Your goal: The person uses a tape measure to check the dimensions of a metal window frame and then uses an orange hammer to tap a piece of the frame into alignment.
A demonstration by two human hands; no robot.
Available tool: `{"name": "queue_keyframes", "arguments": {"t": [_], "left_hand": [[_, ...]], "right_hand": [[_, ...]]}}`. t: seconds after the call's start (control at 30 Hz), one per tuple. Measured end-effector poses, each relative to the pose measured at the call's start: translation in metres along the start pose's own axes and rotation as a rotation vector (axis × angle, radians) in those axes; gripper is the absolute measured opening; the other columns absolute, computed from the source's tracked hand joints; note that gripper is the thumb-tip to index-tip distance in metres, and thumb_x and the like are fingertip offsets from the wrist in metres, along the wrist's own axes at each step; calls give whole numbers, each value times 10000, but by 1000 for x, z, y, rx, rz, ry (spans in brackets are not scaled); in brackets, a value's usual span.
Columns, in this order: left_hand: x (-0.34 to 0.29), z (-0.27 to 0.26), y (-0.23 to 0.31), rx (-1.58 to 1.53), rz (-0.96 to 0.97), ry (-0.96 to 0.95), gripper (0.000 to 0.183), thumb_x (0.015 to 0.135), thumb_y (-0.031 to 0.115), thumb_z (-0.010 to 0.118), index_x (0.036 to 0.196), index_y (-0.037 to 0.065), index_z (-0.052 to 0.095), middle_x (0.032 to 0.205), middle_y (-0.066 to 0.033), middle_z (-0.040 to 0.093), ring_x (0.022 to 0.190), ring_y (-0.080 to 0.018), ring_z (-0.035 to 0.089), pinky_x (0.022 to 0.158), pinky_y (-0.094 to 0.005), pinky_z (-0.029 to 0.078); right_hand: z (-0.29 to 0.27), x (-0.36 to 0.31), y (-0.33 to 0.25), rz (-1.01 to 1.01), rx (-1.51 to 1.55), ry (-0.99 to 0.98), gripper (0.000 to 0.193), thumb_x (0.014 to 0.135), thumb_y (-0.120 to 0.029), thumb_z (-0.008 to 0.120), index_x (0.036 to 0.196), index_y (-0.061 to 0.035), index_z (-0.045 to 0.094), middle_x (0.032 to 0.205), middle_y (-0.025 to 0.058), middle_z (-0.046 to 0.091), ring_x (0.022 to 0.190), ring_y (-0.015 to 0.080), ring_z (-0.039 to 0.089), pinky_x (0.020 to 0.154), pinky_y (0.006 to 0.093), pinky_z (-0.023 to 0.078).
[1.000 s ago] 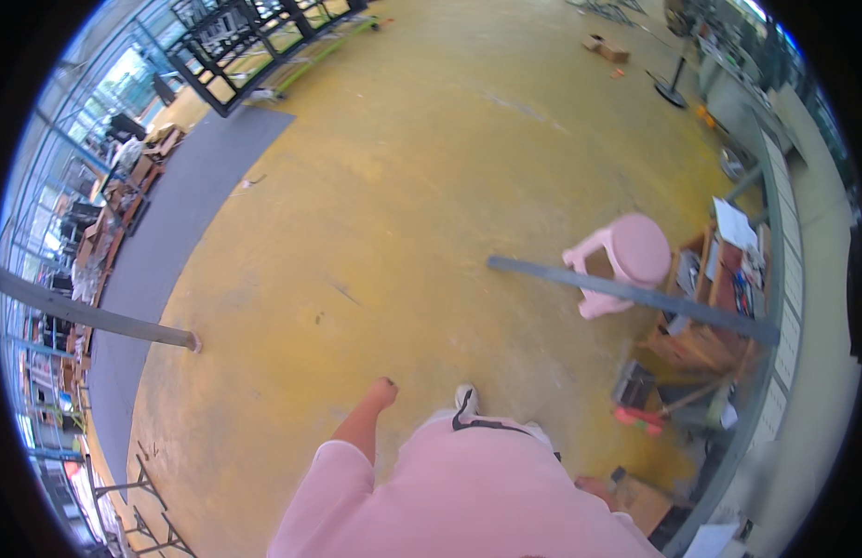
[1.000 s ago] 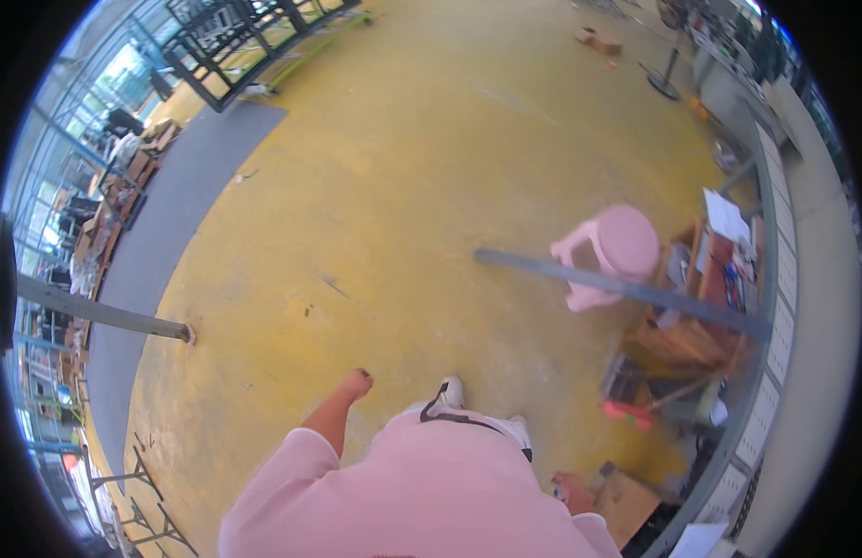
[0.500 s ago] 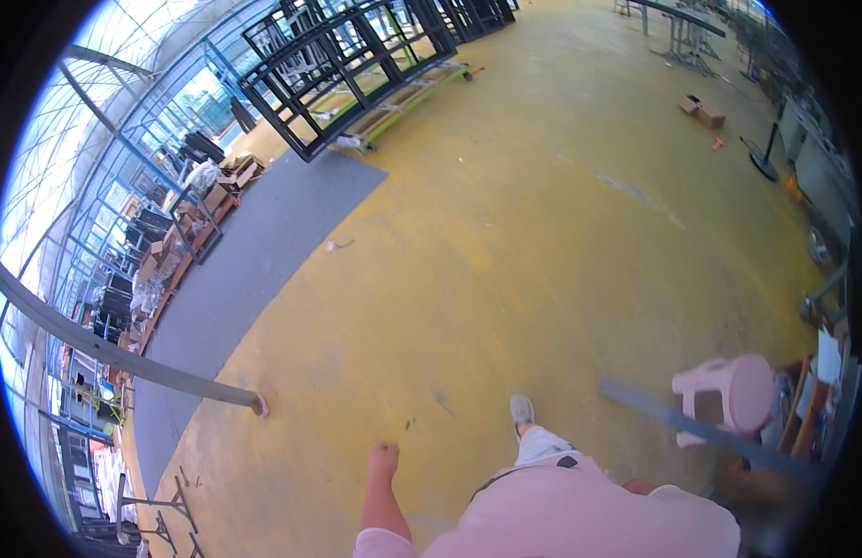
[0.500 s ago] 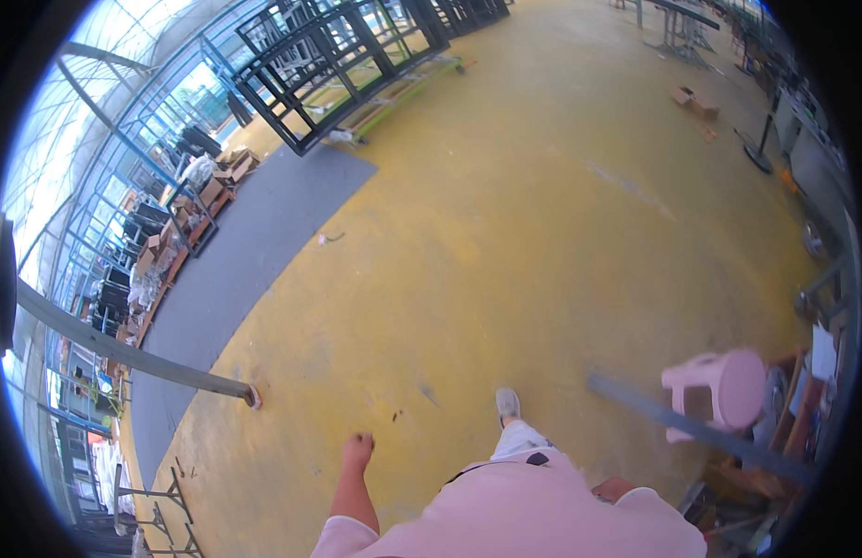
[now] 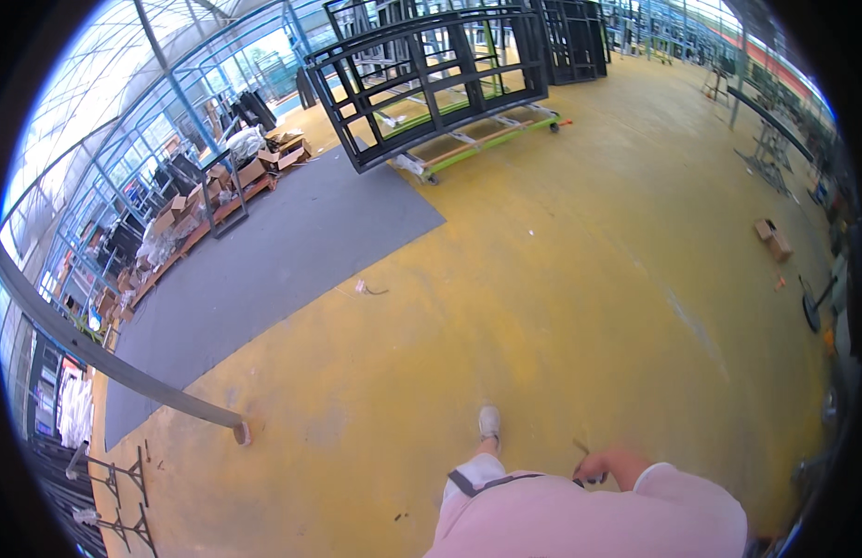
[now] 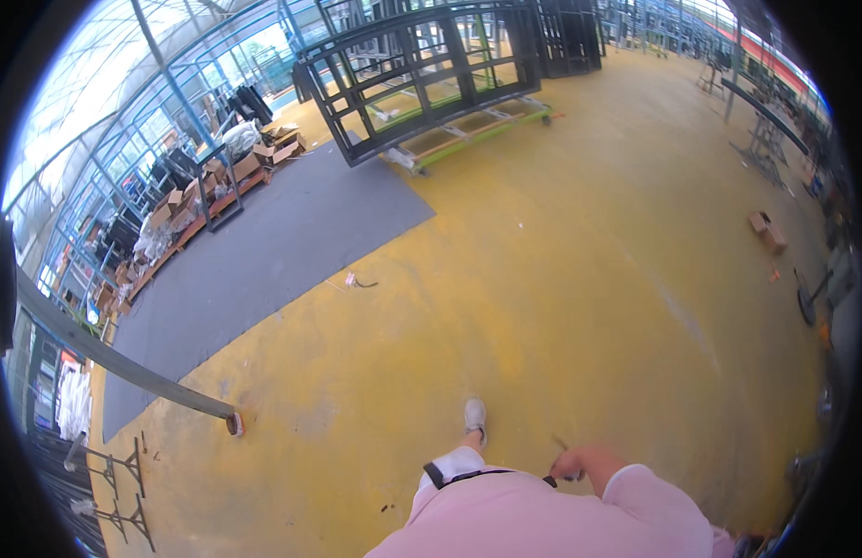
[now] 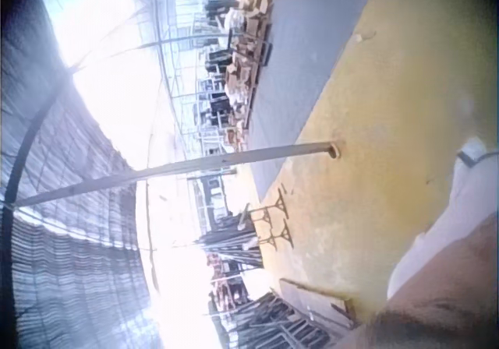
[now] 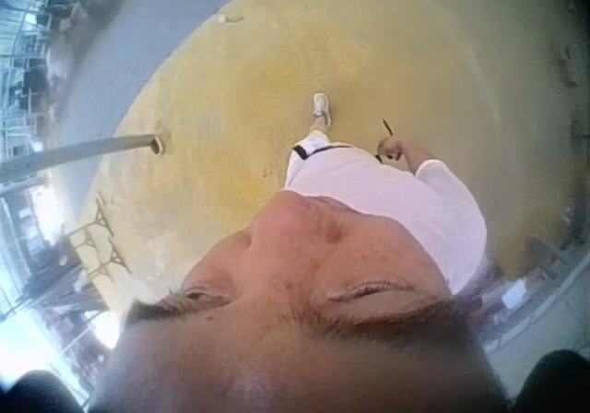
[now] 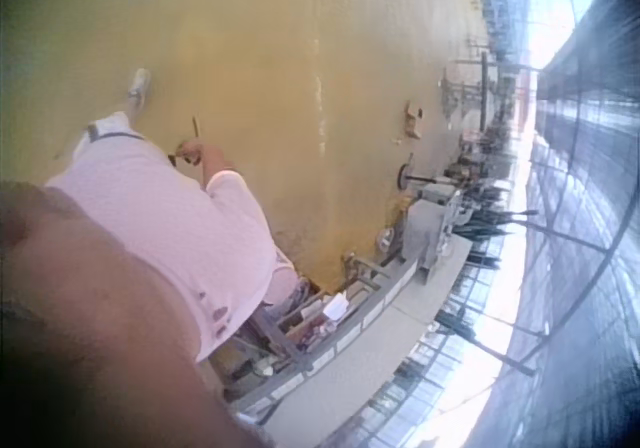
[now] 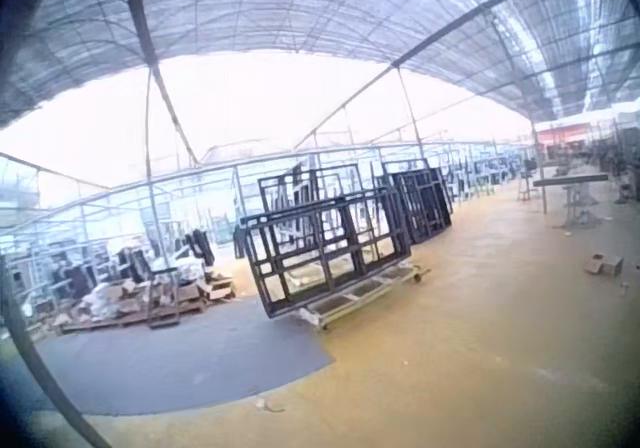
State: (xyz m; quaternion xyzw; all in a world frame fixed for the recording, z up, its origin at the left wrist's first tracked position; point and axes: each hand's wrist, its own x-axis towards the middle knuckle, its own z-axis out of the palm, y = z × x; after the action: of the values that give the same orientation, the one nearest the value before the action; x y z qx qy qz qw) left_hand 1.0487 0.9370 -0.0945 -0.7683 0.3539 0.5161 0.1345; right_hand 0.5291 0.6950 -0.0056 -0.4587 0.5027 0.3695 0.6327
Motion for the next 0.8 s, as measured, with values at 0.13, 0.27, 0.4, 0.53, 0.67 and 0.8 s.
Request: {"name": "queue_keyframes", "arguments": {"t": [0.13, 0.27, 0.4, 0.53, 0.67, 0.8], "left_hand": [[104, -100, 102, 301, 178, -64, 321, 847, 317, 579, 1054, 105, 701, 1030, -140, 698, 942, -305, 664, 812, -424, 518], [222, -288, 229, 249, 90, 379, 271, 826, 258, 545, 866, 60, 725, 849, -175, 705, 771, -298, 689, 700, -442, 534], [278, -526, 478, -194, 314, 605, 371, 884, 291, 544, 1060, -19, 645, 1007, -235, 682, 971, -397, 652, 842, -470, 511], [289, -612, 725, -418, 538, 577, 342, 884, 251, 549, 1008, -56, 636, 928, -222, 691, 856, -360, 672, 760, -431, 516], [332, -641, 799, -73, 377, 475, 354, 876, 302, 538, 975, -12, 667, 953, -193, 698, 841, -343, 679, 761, -436, 516], [385, -604, 786, -182, 50, 169, 268, 880, 222, 538, 909, -5, 677, 790, -124, 685, 630, -204, 655, 516, -358, 514]], "right_hand": [[-87, 57, 12, -211, -102, 274, 438, 807, -419, 676, 1167, -169, 677, 1063, 98, 681, 1022, 286, 636, 823, 464, 538], [-206, -68, -80, -148, 143, 351, 376, 773, -251, 654, 1134, -152, 693, 1001, 140, 700, 910, 298, 672, 791, 428, 536], [-326, -60, -111, -456, -82, 478, 449, 713, -270, 731, 1125, -99, 684, 991, 151, 708, 914, 316, 666, 824, 418, 503], [-481, -10, -110, -517, -74, 614, 434, 708, -112, 621, 1137, -135, 678, 1022, 179, 683, 917, 324, 649, 798, 398, 502], [-648, -34, -144, -726, 369, 668, 545, 754, -157, 632, 1298, -180, 605, 1194, 168, 647, 1063, 264, 622, 882, 351, 473], [-792, -111, -170, -489, 519, 402, 683, 764, -165, 620, 1427, -124, 464, 1378, 125, 527, 1175, 242, 542, 952, 326, 436]]}}
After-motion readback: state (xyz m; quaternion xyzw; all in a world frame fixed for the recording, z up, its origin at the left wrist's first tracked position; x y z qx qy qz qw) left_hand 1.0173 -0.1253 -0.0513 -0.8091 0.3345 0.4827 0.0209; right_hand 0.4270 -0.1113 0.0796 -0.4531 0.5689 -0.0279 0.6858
